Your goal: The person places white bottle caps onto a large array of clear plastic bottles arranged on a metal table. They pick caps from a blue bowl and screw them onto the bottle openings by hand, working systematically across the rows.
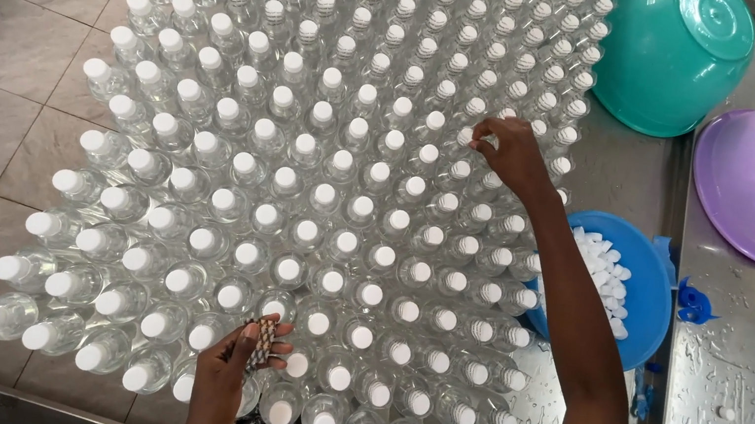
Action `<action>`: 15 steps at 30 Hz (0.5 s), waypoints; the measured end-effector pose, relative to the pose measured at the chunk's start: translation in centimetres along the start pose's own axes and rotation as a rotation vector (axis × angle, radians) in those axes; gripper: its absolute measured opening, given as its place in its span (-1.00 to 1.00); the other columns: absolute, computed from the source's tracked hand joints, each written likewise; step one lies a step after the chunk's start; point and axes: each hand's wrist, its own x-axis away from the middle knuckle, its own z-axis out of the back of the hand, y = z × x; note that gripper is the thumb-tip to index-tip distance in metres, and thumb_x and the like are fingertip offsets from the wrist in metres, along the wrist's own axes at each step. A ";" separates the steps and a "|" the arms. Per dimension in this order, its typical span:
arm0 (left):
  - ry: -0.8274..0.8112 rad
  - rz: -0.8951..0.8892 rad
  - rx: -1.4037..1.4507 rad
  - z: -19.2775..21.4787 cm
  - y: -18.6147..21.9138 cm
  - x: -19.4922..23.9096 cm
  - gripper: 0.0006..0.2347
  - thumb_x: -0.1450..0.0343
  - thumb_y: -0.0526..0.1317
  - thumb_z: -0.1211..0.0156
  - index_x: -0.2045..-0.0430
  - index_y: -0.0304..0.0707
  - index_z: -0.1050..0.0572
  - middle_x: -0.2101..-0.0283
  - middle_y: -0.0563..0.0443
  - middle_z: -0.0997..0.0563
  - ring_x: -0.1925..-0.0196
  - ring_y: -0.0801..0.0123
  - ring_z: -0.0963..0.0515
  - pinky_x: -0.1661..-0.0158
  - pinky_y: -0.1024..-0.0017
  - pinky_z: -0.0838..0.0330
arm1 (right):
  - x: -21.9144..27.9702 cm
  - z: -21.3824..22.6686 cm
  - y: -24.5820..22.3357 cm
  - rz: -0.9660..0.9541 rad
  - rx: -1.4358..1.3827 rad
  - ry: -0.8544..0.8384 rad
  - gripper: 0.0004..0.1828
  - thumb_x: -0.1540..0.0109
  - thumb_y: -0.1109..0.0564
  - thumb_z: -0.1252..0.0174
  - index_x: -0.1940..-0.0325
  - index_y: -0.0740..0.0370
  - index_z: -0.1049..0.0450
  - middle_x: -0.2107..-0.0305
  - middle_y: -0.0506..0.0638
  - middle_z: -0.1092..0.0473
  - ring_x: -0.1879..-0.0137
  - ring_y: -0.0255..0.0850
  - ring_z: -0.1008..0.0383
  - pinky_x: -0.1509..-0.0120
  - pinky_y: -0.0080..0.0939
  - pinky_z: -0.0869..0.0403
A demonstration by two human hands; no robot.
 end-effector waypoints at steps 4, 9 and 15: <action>0.019 0.023 -0.022 -0.2 0.5 0.7 -0.59 -0.57 -0.16 -0.03 -0.13 -0.57 -0.64 -0.04 -0.38 -0.82 0.12 -0.01 -0.78 0.12 0.18 -0.68 | -0.8 0.2 -0.8 -0.077 0.035 -0.092 -0.70 -0.30 0.16 -0.48 0.02 0.15 -0.48 0.18 0.05 -0.63 0.06 -0.01 -0.62 -0.44 0.18 -0.25; 0.070 0.047 -0.001 -0.3 0.8 1.6 -0.60 -0.58 -0.18 -0.05 -0.12 -0.61 -0.64 -0.02 -0.43 -0.80 0.13 -0.05 -0.74 0.14 0.14 -0.69 | -1.9 0.0 -2.8 -0.130 0.257 -0.248 -0.32 -0.26 0.29 -0.40 -0.47 0.17 -0.40 0.00 0.25 -0.63 -0.05 0.18 -0.66 -0.43 0.36 -0.27; -0.009 0.043 -0.005 -0.1 0.8 3.1 -0.60 -0.58 -0.17 -0.05 -0.14 -0.57 -0.64 -0.02 -0.44 -0.80 0.13 -0.06 -0.75 0.15 0.15 -0.65 | 0.3 2.3 -5.4 -0.144 0.531 -0.244 -0.10 -0.29 0.15 -0.40 -0.67 0.16 -0.17 -0.05 0.19 -0.60 -0.24 0.22 -0.56 -0.59 0.53 0.01</action>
